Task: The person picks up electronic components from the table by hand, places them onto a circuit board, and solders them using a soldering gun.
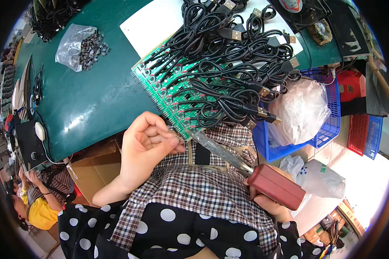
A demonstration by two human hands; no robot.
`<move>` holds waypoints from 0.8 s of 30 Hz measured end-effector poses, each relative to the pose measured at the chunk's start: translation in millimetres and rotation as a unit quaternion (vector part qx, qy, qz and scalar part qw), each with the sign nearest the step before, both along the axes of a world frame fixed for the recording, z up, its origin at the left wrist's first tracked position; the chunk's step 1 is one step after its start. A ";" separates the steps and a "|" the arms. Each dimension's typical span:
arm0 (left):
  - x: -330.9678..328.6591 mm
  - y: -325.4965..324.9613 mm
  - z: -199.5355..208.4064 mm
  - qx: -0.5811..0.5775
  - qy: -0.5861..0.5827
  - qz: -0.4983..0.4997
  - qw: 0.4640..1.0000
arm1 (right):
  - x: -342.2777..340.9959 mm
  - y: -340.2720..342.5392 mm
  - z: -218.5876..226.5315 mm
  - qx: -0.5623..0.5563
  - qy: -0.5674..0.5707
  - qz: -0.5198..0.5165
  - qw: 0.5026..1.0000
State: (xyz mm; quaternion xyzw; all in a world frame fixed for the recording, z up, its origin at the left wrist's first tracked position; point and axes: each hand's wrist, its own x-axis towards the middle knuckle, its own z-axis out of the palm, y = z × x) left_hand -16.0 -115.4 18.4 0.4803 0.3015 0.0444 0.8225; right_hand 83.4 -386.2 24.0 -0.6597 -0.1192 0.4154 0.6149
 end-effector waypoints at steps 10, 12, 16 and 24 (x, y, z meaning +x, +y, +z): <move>5.9 -5.1 -2.7 0.013 0.006 0.011 1.000 | 0.3 -3.9 0.7 -0.087 -0.065 0.025 0.994; 6.4 -5.1 -3.0 0.009 0.010 0.010 1.000 | 0.2 -3.4 2.4 -0.085 -0.053 0.011 0.995; 7.9 -6.0 -2.9 0.010 0.008 0.013 1.000 | 1.7 -6.5 5.5 -0.120 -0.045 0.017 0.992; 8.9 -8.0 -2.9 0.024 0.013 0.021 0.999 | -1.0 -36.0 -17.5 -0.186 -0.179 0.092 0.962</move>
